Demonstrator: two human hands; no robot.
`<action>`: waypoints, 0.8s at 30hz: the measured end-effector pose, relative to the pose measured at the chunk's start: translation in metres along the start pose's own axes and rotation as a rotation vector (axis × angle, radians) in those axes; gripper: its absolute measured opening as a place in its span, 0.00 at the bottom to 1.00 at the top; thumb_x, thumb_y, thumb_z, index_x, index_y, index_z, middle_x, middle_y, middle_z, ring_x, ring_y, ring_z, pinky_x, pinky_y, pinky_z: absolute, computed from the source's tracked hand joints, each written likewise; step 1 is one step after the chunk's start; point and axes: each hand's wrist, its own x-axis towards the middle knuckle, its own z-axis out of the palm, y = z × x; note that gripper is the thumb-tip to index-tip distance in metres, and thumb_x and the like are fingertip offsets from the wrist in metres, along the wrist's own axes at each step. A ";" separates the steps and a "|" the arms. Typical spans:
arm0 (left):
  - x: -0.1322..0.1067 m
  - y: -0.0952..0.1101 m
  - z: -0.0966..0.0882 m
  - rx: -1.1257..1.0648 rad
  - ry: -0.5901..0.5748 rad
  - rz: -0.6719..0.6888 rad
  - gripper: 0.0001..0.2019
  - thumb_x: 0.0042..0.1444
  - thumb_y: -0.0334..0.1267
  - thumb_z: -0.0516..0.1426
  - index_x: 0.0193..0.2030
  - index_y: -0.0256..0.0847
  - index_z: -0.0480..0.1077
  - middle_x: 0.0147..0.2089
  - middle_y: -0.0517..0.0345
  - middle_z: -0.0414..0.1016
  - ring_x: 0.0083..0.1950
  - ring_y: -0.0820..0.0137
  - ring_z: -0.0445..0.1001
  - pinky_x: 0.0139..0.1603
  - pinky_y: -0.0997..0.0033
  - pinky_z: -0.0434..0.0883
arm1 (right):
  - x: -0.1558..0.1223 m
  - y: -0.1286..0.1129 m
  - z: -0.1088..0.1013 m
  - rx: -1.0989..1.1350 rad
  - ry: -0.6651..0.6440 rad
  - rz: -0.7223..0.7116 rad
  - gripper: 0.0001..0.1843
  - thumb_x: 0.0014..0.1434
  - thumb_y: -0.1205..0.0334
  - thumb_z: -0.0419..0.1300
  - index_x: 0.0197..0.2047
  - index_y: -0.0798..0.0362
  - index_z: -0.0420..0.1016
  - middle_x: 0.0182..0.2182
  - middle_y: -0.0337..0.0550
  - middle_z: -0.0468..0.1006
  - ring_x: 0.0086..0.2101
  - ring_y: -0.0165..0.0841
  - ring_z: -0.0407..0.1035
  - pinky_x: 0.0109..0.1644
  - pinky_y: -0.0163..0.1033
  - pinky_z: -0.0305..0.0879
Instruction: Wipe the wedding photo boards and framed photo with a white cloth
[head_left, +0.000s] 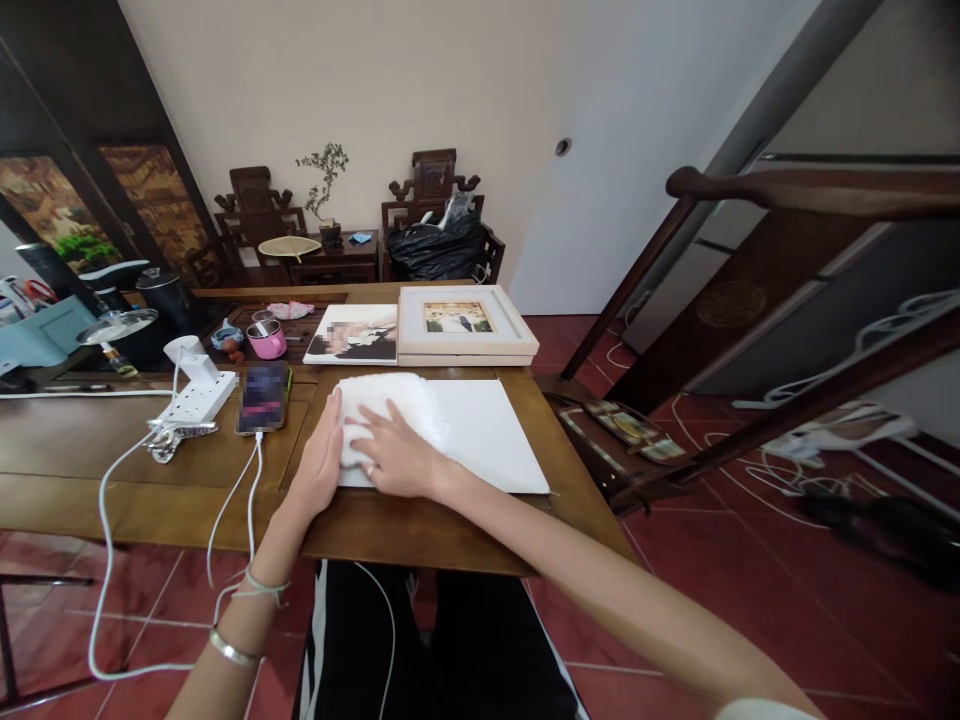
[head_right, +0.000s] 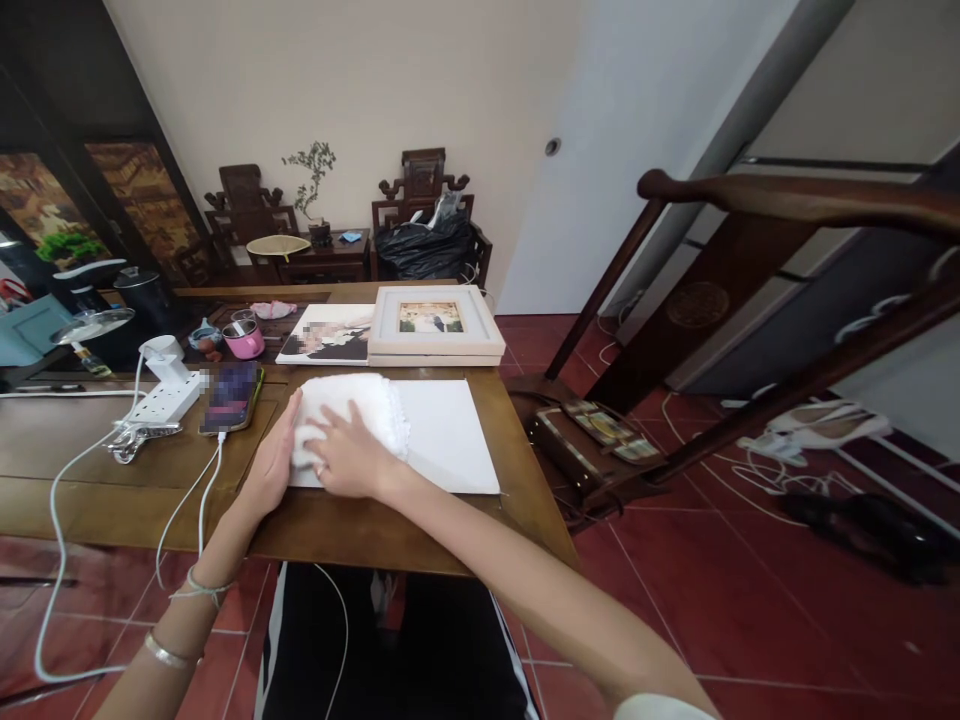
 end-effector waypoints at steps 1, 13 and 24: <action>0.000 0.000 0.000 -0.003 0.003 0.009 0.26 0.65 0.47 0.34 0.68 0.41 0.42 0.70 0.57 0.41 0.70 0.67 0.40 0.68 0.60 0.42 | -0.008 -0.006 -0.003 0.015 -0.028 -0.082 0.15 0.54 0.67 0.51 0.44 0.55 0.72 0.56 0.53 0.65 0.61 0.46 0.46 0.60 0.64 0.36; 0.000 -0.010 0.009 0.241 -0.153 -0.056 0.26 0.64 0.46 0.38 0.63 0.32 0.54 0.67 0.46 0.52 0.68 0.64 0.48 0.67 0.56 0.47 | -0.063 0.015 -0.044 0.005 -0.103 0.112 0.12 0.55 0.67 0.49 0.37 0.54 0.73 0.37 0.49 0.77 0.42 0.43 0.68 0.55 0.51 0.53; 0.004 -0.005 0.007 0.270 -0.145 0.021 0.23 0.65 0.42 0.39 0.60 0.35 0.61 0.64 0.49 0.60 0.67 0.63 0.50 0.66 0.53 0.50 | 0.055 0.031 -0.015 0.086 0.016 0.233 0.18 0.57 0.69 0.46 0.46 0.54 0.71 0.47 0.46 0.75 0.46 0.40 0.66 0.52 0.41 0.53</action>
